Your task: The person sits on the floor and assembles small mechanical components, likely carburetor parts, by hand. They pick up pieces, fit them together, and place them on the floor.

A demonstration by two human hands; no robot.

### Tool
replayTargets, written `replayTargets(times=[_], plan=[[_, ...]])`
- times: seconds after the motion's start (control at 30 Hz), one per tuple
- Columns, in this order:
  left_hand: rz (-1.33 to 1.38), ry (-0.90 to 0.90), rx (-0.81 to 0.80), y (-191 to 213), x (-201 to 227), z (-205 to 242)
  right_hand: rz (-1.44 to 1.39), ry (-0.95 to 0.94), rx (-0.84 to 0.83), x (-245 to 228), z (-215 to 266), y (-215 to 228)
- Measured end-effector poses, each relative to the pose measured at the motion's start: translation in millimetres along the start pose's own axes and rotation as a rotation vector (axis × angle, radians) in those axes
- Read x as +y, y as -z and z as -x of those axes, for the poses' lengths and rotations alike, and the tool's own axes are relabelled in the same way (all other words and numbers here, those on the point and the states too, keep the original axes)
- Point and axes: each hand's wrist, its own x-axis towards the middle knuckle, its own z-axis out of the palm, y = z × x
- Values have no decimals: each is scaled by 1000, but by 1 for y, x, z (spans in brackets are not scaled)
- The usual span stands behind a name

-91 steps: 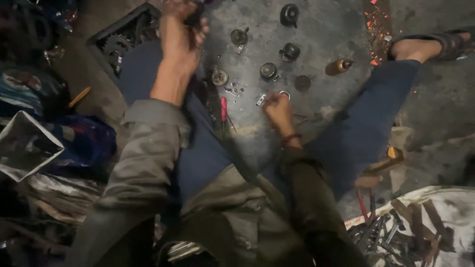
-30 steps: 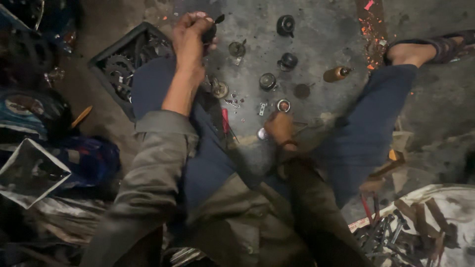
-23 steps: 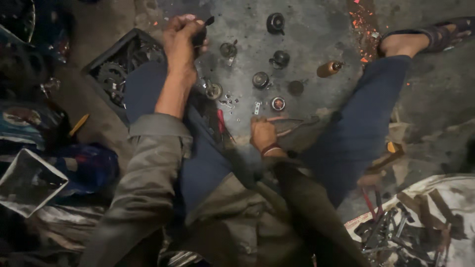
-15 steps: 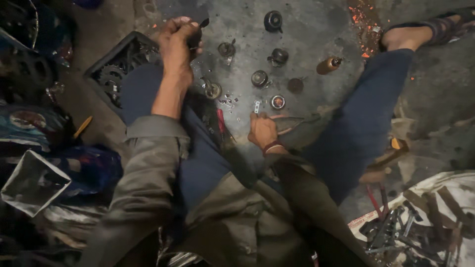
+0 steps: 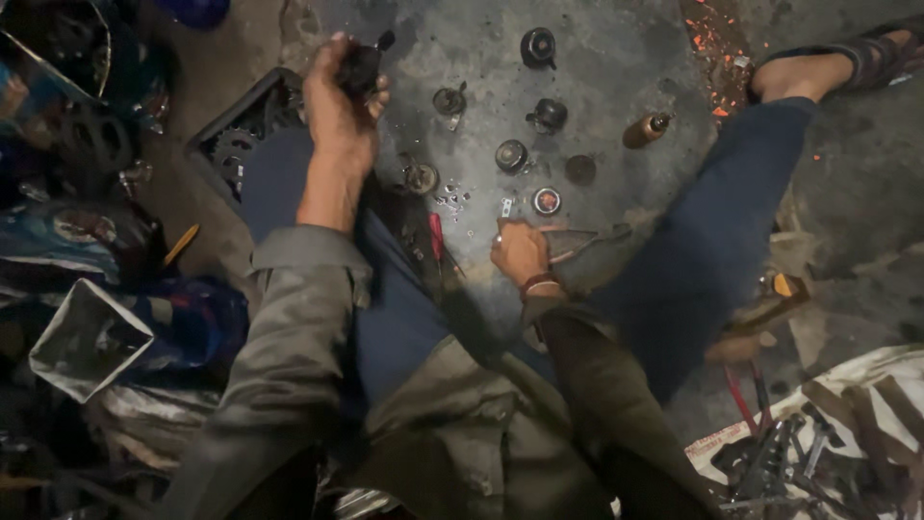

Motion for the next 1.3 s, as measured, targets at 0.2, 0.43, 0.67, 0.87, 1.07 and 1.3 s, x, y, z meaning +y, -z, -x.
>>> replayTargets(times=[0.2, 0.43, 0.67, 0.87, 1.07, 1.3], plan=[[-65, 20, 54, 8, 1, 2, -81, -219, -78, 3, -6, -4], [-81, -5, 71, 2, 3, 12, -127, -247, -108, 7, -4, -6], [-55, -20, 80, 11, 1, 12, -217, -204, -166, -3, -10, 13], [-1059, -213, -304, -5, -54, 28, -1383, -244, -45, -31, -18, 62], [-1100, 41, -744, -23, -86, 56, -1565, -200, -19, -38, -7, 104], [-1177, 274, -622, -19, -106, 32, -1433, -132, -21, -20, -14, 77]])
